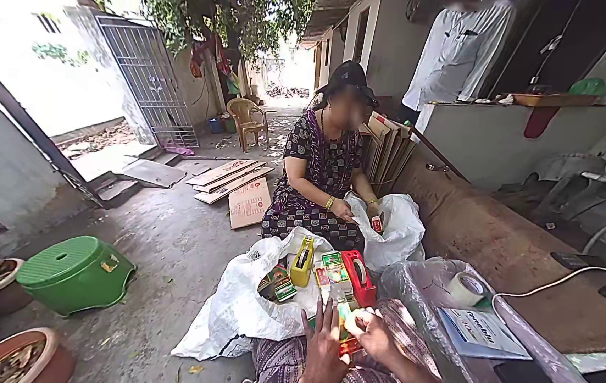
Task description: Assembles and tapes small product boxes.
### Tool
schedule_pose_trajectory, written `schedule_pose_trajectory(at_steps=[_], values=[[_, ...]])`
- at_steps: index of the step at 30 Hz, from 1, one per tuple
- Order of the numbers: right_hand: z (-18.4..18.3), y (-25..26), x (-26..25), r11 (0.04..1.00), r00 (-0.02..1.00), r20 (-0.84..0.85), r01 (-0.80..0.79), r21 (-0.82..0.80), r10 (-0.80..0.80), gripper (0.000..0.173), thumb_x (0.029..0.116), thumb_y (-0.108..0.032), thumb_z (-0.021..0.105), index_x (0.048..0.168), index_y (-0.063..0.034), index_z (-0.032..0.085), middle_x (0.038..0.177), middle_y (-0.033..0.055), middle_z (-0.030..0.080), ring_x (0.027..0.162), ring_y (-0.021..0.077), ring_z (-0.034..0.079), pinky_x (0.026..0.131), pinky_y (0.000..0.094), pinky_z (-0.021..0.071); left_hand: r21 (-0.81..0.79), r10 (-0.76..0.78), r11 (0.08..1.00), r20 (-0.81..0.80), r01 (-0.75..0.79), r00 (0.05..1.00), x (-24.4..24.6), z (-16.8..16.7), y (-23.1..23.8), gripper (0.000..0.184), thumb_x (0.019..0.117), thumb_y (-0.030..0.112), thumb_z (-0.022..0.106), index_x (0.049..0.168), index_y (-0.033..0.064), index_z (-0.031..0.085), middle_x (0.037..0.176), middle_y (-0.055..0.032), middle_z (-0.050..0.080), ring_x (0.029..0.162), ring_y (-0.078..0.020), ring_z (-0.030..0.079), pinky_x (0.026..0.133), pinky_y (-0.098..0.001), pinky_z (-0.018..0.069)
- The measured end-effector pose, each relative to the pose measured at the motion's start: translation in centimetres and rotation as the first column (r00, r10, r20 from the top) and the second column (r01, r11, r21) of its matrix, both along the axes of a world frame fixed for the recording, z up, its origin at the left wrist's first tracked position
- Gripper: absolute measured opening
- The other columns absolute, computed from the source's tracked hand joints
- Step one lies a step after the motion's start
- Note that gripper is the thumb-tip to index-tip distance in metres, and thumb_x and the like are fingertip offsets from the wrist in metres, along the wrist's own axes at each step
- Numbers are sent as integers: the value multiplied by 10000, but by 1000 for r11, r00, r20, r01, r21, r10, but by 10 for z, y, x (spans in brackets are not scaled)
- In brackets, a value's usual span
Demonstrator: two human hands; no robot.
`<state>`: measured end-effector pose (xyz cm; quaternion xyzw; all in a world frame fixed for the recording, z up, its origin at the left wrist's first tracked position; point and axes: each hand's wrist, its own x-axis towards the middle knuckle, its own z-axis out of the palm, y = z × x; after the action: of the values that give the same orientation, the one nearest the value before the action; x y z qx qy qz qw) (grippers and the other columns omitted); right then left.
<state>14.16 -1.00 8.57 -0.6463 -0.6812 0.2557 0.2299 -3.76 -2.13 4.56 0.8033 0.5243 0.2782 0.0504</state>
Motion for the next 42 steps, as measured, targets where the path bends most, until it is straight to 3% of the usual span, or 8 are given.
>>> schedule_pose_trajectory(at_steps=[4, 8, 13, 19, 23, 28, 36, 42], values=[[7, -4, -12, 973, 998, -61, -11, 232, 26, 305, 937, -451, 615, 964, -202, 789, 1017, -45, 751, 1144, 143, 652, 1209, 655, 189, -131, 28, 991, 95, -16, 995, 1, -3, 0, 1113, 629, 482, 876, 1533, 5, 436, 1497, -174, 537, 1388, -309, 516, 1176, -543, 376], [0, 4, -13, 789, 896, -425, 166, 592, 131, 390, 912, -265, 735, 1220, -35, 674, 1428, 141, 580, 1346, 233, 542, 1135, 426, 474, -396, 91, 912, 447, 106, 890, -13, 5, 11, 494, 988, 194, 559, 1460, 49, 555, 1285, -142, 693, 1176, -258, 677, 1046, -476, 527], [0, -20, -23, 980, 869, -486, 11, 200, 89, 896, 934, -467, 688, 1555, 58, 312, 1542, 195, 464, 1384, 184, 511, 1151, 354, 447, -312, 67, 945, 477, 97, 876, -8, 9, 8, 427, 1017, 81, 496, 1432, 38, 586, 1338, -129, 676, 1243, -240, 650, 1104, -430, 495], [-10, -21, -29, 978, 944, -325, 117, 172, -55, 466, 1031, -291, 389, 1203, 43, 664, 1077, 158, 716, 1057, 178, 678, 974, 373, 532, -232, -98, 920, 646, 317, 757, -3, -10, 2, 1118, 676, 382, 886, 1583, 26, 338, 1655, -197, 284, 1516, -295, 327, 1218, -445, 365], [-9, -11, -5, 989, 925, -375, -9, 149, 65, 350, 1037, -240, 433, 1122, -8, 682, 975, 81, 716, 940, 112, 683, 893, 335, 560, -358, 134, 837, 867, 413, 480, -12, 4, 17, 890, 877, 311, 805, 1583, 95, 309, 1392, -142, 596, 1072, -213, 712, 900, -415, 633], [-15, -10, -13, 982, 695, -702, -28, 185, 152, 546, 1090, -235, 372, 1566, 24, 306, 1431, 119, 592, 1216, 114, 641, 1059, 317, 539, -323, 229, 819, 942, 475, 244, -9, 5, 19, 575, 1015, 133, 615, 1519, 27, 359, 1147, -185, 710, 900, -300, 751, 805, -460, 654], [-27, 1, -5, 991, 716, -692, -1, 136, 96, 306, 1077, -174, 375, 1193, -45, 627, 1021, 34, 718, 912, 88, 694, 839, 286, 593, -249, 163, 810, 965, 531, 203, -15, 13, 17, 448, 1051, 80, 468, 1492, -1, 475, 1179, -202, 712, 953, -290, 745, 858, -452, 636], [-27, 2, 7, 988, 771, -618, -105, 115, 154, 262, 1054, -141, 408, 1083, -76, 660, 938, -21, 703, 874, 30, 669, 833, 248, 571, -316, 190, 826, 936, 467, 297, -12, 6, 16, 317, 1083, 219, 422, 978, -1, 624, 791, -144, 709, 700, -237, 717, 688, -410, 624]])
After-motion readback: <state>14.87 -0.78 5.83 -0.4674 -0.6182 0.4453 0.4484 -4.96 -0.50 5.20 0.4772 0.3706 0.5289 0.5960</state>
